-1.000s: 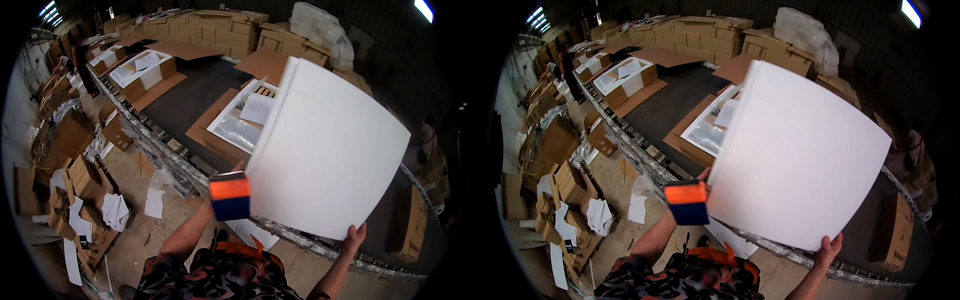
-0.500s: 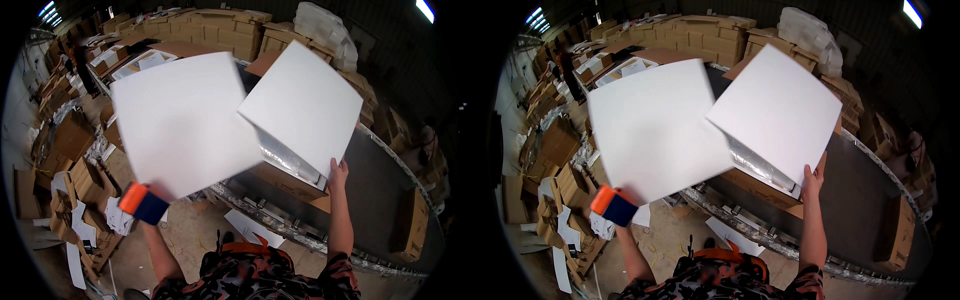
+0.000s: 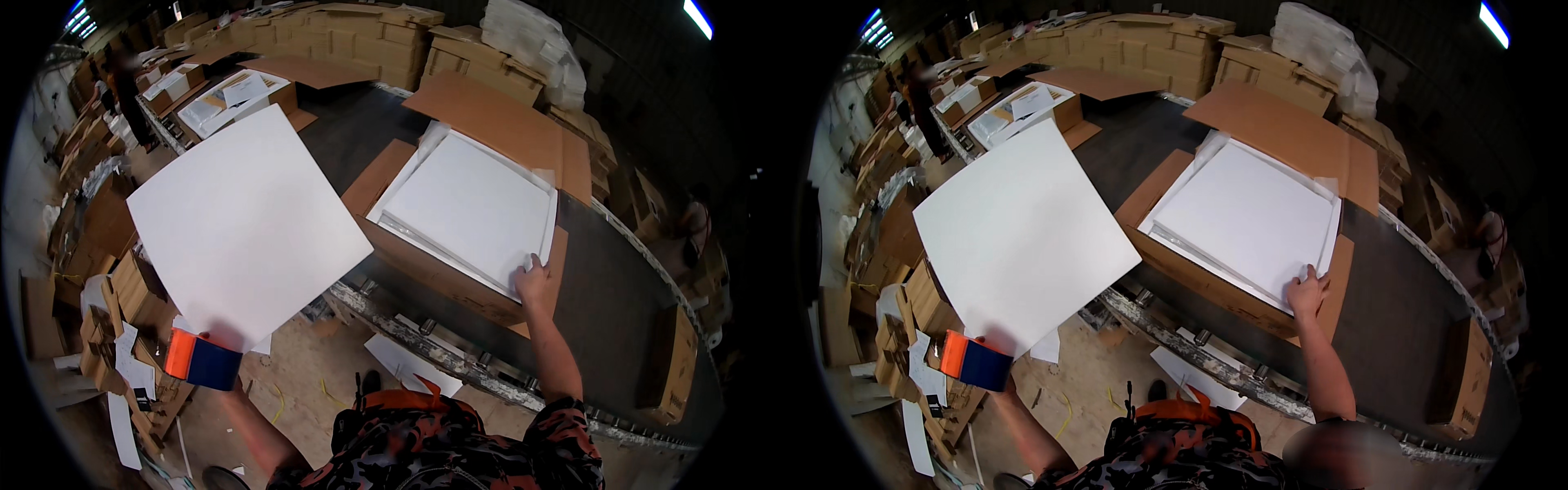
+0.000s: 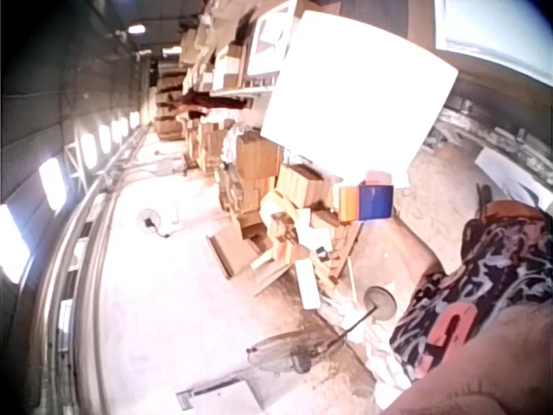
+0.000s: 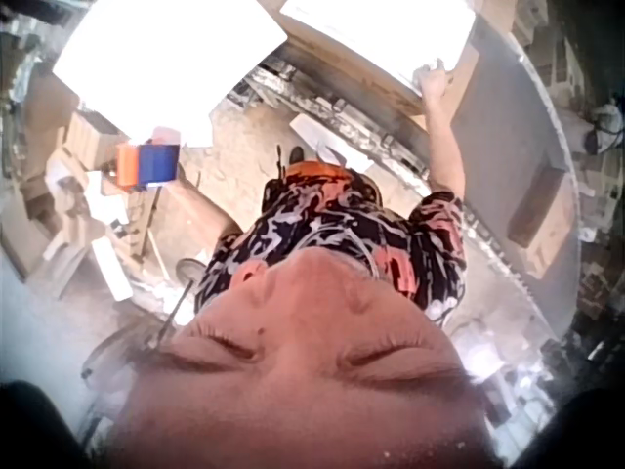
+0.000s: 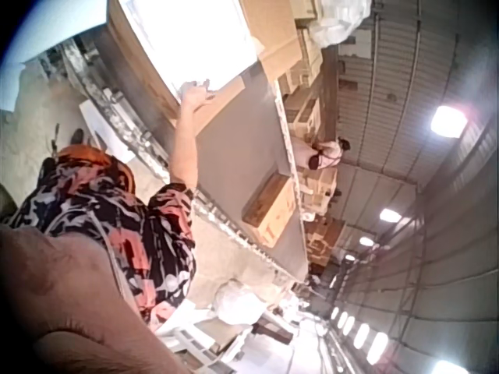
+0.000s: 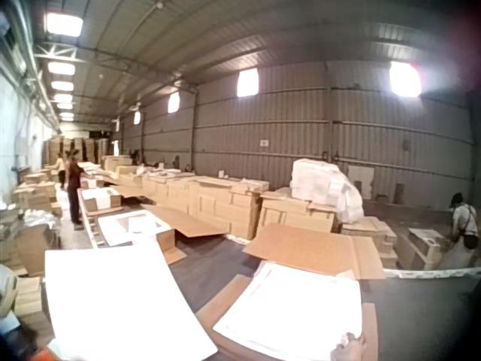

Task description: The person prepares a furniture item for shipping by placing protective foam sheets inside a cardboard box, folding the box closed, and securing it with tape using a tape dispenser.

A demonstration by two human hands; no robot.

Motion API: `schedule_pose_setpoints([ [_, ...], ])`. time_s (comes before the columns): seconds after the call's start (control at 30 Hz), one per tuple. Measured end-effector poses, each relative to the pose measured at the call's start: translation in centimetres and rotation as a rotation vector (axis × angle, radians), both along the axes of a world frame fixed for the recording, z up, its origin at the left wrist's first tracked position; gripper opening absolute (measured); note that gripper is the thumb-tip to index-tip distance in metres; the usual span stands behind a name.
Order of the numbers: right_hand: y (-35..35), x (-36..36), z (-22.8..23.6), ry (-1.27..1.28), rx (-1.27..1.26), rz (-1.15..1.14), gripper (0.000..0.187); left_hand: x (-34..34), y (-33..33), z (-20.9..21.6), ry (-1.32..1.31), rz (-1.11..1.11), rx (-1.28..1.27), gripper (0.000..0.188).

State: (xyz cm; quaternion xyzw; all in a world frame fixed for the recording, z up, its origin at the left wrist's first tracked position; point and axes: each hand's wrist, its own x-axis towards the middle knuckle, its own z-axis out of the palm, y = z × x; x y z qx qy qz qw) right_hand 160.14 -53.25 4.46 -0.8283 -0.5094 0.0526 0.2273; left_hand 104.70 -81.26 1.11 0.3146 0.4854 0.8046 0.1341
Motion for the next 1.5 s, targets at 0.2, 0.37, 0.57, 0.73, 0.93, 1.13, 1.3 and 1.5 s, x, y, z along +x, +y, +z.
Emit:
schedule_pose_setpoints([
  [0.2, -1.6, -5.1, 5.0, -0.448, 0.201, 0.637, 0.047, 1.9, 0.4, 0.3, -0.198, -0.087, -0.019, 0.039],
  [0.37, 0.4, -3.1, 2.3, -0.176, -0.345, 0.845, 0.046, 1.0, 0.2, -1.6, -0.062, -0.049, -0.073, 0.037],
  [0.57, 0.5, -4.1, 3.6, -0.439, -0.253, 0.915, 0.045, 0.4, -3.4, -1.0, -0.265, -0.301, 0.181, 0.041],
  [0.73, -6.3, -9.3, 4.7, 1.420, -0.204, 0.911, 0.083, 2.4, -3.6, -2.1, -0.432, -0.230, 0.181, 0.044],
  [0.93, -11.8, -15.7, 4.1, 1.248, -0.414, 0.846, 0.069, 2.6, -4.2, -3.8, -0.584, -0.171, 0.242, 0.048],
  [1.13, -4.7, -25.2, 4.5, 1.562, -0.070, 0.809, 0.046, 1.3, -8.8, -2.9, -0.388, -0.109, 0.256, 0.080],
  [1.3, 15.3, -42.2, 10.4, 1.552, -0.104, 0.892, 0.035, 4.6, -14.7, -7.9, -0.687, 0.221, 0.263, 0.055],
  [1.5, 8.7, -53.0, 9.5, 1.334, -0.245, 1.117, 0.084, 8.6, -18.2, -8.5, -0.973, 0.314, 0.440, 0.068],
])
